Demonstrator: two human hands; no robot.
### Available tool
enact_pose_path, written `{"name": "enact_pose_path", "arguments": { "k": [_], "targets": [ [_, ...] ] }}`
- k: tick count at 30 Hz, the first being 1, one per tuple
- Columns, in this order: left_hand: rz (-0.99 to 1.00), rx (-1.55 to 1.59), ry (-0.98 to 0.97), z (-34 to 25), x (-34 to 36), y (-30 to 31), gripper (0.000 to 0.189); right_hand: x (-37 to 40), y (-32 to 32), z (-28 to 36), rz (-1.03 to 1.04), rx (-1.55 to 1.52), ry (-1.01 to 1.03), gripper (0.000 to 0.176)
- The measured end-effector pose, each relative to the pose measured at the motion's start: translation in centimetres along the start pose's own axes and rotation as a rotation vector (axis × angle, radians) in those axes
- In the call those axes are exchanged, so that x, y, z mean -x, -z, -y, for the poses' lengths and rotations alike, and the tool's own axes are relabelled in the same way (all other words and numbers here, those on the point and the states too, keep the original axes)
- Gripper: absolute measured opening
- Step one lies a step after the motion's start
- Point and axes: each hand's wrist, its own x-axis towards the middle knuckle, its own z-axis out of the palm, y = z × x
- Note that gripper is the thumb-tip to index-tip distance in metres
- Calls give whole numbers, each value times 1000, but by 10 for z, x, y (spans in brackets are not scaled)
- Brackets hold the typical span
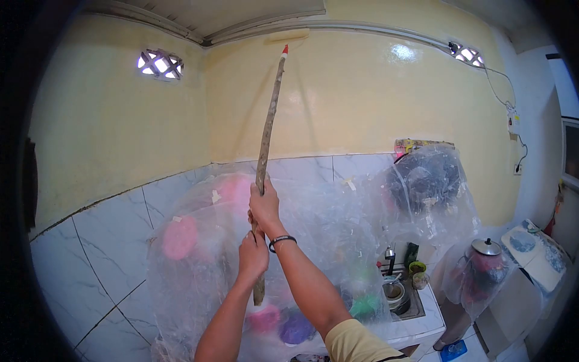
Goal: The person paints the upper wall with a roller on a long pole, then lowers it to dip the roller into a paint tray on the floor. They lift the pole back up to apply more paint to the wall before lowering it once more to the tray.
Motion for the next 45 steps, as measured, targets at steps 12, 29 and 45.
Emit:
{"name": "enact_pose_path", "arguments": {
  "k": [12, 29, 45],
  "targets": [
    [-85, 15, -65, 41, 72, -39, 34, 67, 37, -38, -20, 145, 29, 58],
    [55, 104, -37, -21, 54, -84, 38, 30, 101, 3, -88, 124, 1, 54],
    [57, 118, -69, -23, 62, -86, 42, 39, 105, 5, -109, 122, 1, 54]
  ]
}}
